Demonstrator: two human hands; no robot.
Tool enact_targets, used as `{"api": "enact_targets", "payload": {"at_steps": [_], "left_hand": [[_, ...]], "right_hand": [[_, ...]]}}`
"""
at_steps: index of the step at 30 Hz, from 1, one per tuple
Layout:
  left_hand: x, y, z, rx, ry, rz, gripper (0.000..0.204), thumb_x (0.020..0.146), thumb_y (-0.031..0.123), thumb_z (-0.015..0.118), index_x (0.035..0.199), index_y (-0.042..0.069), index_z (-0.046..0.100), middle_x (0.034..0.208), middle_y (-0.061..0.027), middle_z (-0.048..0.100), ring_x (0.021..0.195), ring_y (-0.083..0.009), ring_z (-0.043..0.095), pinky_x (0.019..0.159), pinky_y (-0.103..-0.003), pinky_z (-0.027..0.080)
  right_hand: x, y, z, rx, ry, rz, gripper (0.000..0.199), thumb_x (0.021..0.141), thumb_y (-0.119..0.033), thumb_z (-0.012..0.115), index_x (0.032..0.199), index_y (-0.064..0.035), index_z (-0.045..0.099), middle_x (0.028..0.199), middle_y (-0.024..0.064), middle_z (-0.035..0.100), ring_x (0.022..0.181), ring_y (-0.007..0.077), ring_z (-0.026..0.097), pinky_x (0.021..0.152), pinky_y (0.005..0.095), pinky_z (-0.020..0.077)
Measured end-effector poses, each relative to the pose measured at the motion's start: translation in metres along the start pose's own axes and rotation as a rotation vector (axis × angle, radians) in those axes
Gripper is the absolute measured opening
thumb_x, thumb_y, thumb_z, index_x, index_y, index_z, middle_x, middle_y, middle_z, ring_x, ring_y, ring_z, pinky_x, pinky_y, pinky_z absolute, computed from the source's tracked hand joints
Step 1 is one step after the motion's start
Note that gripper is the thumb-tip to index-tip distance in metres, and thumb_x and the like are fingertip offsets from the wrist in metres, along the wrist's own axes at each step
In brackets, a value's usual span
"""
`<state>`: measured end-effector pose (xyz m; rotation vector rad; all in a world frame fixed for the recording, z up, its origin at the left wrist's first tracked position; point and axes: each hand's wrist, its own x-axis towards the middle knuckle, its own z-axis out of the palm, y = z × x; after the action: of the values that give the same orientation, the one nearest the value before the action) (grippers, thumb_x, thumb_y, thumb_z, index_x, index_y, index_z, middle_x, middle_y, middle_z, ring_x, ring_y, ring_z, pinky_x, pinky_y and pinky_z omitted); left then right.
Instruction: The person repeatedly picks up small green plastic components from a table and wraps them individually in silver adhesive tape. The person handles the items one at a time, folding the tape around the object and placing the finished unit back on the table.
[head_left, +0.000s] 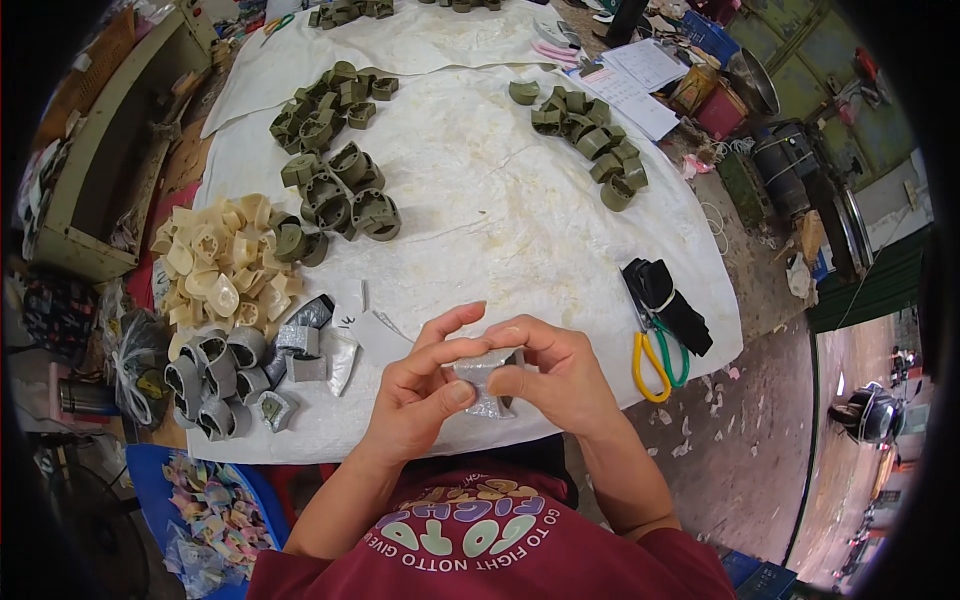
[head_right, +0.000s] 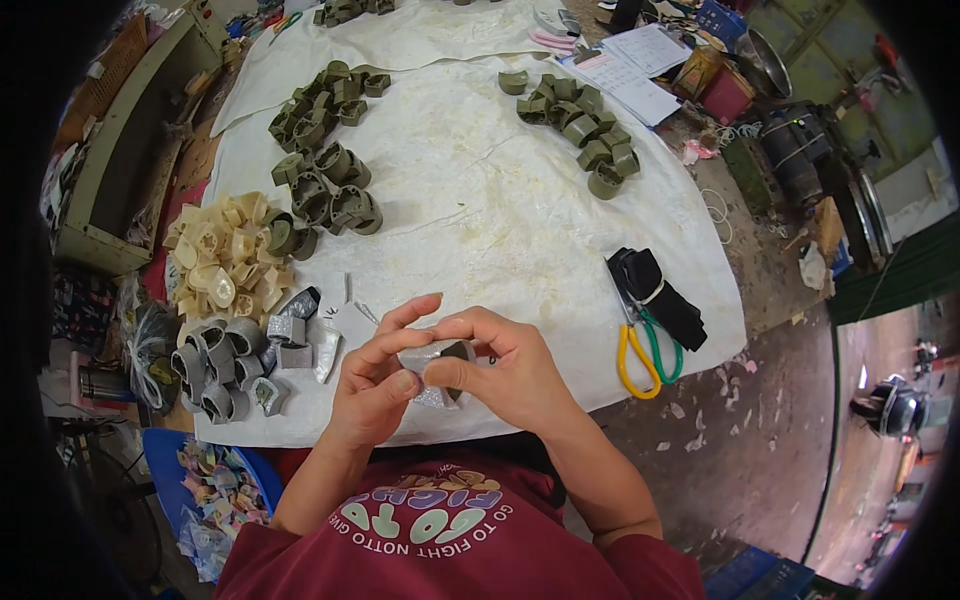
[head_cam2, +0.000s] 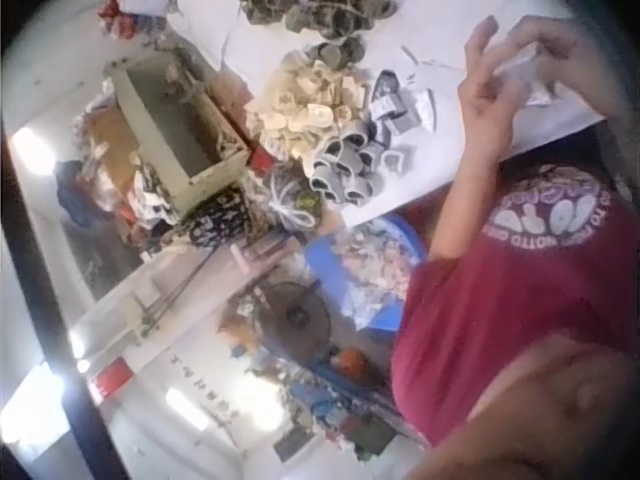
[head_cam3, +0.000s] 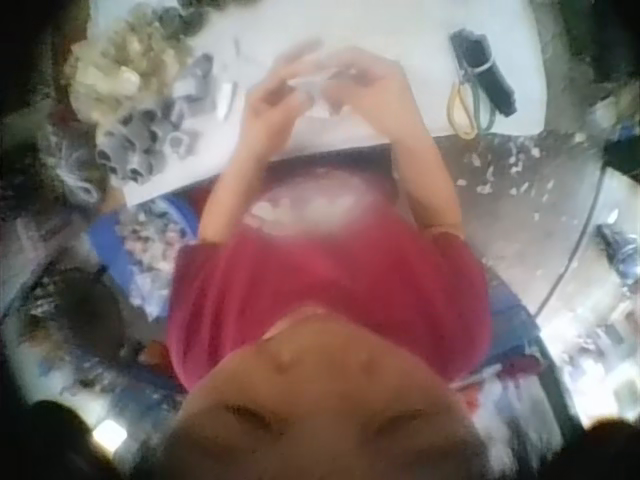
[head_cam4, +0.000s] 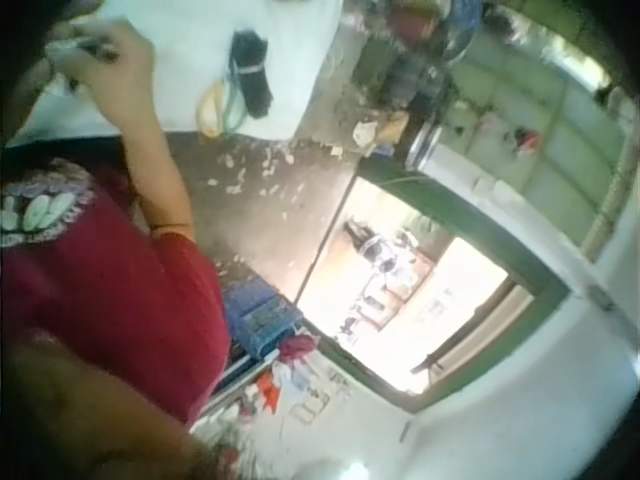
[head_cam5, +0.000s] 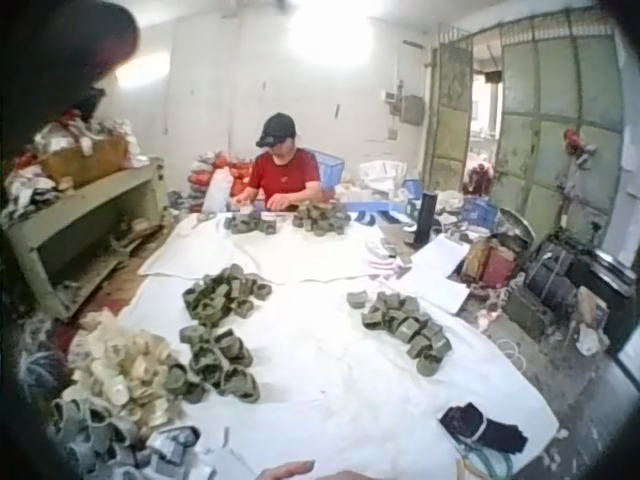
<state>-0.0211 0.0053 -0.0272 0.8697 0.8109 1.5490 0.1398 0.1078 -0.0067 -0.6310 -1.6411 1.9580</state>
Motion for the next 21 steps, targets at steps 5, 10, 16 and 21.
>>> {"api": "enact_targets", "payload": {"at_steps": [5, 10, 16, 21], "left_hand": [[0.003, -0.008, -0.006, 0.031, 0.050, 0.069, 0.038, 0.089, 0.014, 0.061, 0.126, 0.002, 0.058, 0.145, -0.0137, 0.036, 0.115, -0.0168, 0.053, 0.087, -0.029, 0.046], [0.010, 0.002, 0.006, -0.279, 0.247, -0.148, 0.053, 0.094, 0.027, 0.057, 0.138, 0.000, 0.042, 0.138, -0.0125, 0.044, 0.110, -0.0216, 0.058, 0.089, -0.035, 0.050], [0.006, -0.002, 0.007, -0.157, 0.327, -0.117, 0.042, 0.093, 0.021, 0.057, 0.128, -0.002, 0.051, 0.115, -0.0085, 0.063, 0.103, -0.0213, 0.063, 0.087, -0.033, 0.051], [0.007, -0.006, 0.021, 0.719, 0.364, 0.225, 0.050, 0.079, 0.007, 0.068, 0.126, -0.003, 0.052, 0.108, -0.0161, 0.065, 0.094, -0.0215, 0.065, 0.092, -0.038, 0.046]], "right_hand": [[0.002, 0.017, 0.006, 0.012, 0.104, -0.115, 0.024, 0.084, -0.006, 0.069, 0.108, -0.0022, 0.066, 0.100, 0.0040, 0.067, 0.085, 0.0102, 0.061, 0.075, 0.0226, 0.0475], [0.006, 0.025, 0.012, -0.119, 0.384, -0.192, 0.024, 0.087, -0.003, 0.066, 0.111, -0.0023, 0.066, 0.103, 0.0068, 0.066, 0.086, 0.0110, 0.061, 0.076, 0.0239, 0.0486], [0.010, 0.025, 0.017, -0.345, 0.187, -0.343, 0.033, 0.093, -0.015, 0.060, 0.122, -0.0005, 0.059, 0.129, 0.0126, 0.053, 0.117, 0.0193, 0.051, 0.100, 0.0316, 0.0392], [0.009, 0.020, 0.036, -0.025, 0.211, -0.089, 0.039, 0.097, -0.023, 0.052, 0.129, -0.0004, 0.051, 0.138, 0.0149, 0.045, 0.128, 0.0232, 0.041, 0.107, 0.0354, 0.0317]]}}
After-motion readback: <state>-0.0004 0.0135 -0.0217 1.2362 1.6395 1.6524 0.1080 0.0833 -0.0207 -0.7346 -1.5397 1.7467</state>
